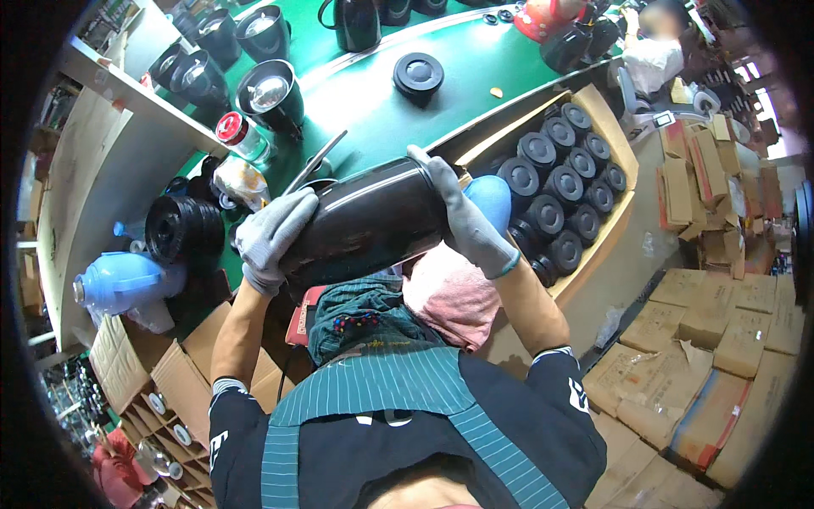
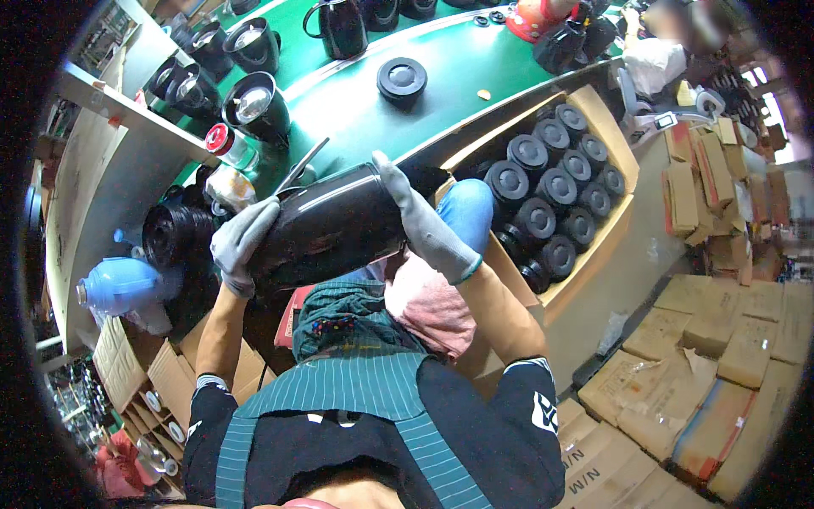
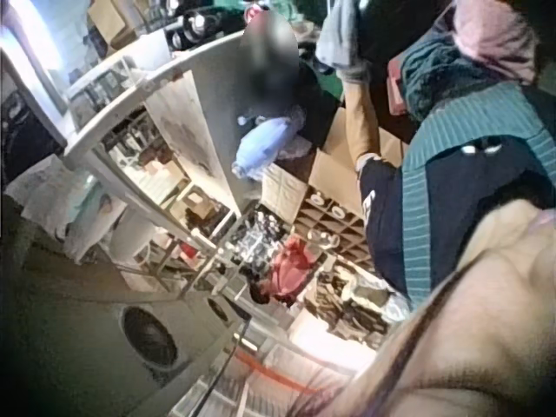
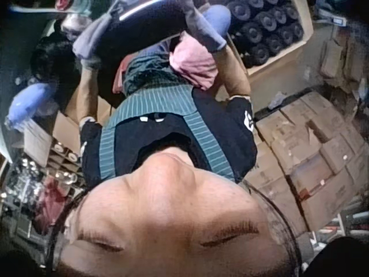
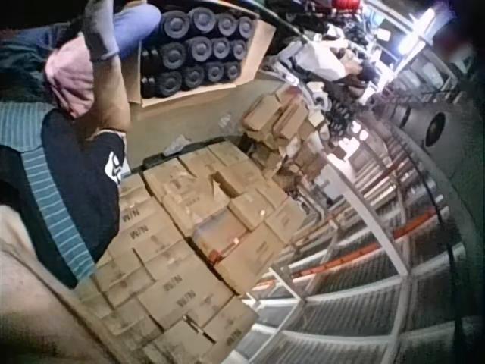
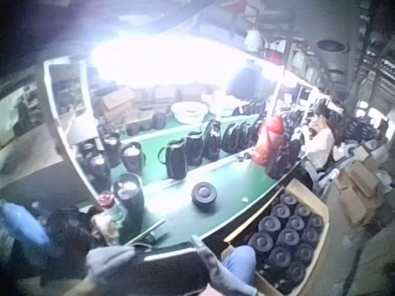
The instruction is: The person repeatedly picks up black kettle bodies, inserts a metal rod into the base, and wipes the exterior with a cloth. They handle multiple kettle units one at a time on a green workbench, placing each finished unit aside.
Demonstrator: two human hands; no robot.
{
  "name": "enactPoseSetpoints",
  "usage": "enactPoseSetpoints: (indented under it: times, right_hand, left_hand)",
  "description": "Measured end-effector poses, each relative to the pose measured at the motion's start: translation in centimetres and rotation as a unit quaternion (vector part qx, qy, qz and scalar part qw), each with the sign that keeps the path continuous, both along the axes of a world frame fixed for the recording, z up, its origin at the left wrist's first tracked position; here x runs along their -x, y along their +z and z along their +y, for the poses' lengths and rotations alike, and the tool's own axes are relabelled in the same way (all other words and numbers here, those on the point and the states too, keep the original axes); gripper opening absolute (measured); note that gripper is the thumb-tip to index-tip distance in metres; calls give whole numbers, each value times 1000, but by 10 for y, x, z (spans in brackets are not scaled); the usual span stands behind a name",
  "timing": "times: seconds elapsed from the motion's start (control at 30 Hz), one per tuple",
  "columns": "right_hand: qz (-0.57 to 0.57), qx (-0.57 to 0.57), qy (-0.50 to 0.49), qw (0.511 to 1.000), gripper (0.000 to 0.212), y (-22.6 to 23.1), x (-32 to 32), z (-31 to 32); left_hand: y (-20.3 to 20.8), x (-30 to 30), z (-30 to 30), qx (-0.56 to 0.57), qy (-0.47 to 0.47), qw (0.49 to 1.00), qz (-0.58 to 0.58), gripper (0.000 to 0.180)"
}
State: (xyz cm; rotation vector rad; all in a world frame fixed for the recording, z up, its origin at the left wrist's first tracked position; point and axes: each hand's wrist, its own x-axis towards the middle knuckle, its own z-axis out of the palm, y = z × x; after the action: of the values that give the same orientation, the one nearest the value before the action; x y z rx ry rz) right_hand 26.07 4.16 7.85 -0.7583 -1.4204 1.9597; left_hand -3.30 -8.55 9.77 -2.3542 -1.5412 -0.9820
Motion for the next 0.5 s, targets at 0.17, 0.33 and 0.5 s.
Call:
enactPoseSetpoints:
  times: [0.17,0.33,0.5]
  right_hand:
    - [-77,-179,-100,976,61,-1,2,-15]
    - [-48,-373,-82,923,84,15,-4,-19]
    - [22,-218,-128,967,69,-1,-7,-21]
  left_hand:
    - [-35,-10,9,79,11,966,-247,41]
    - [-104,8,-2,212,43,878,-428,48]
    - [-21,-8,15,138,4,961,-238,42]
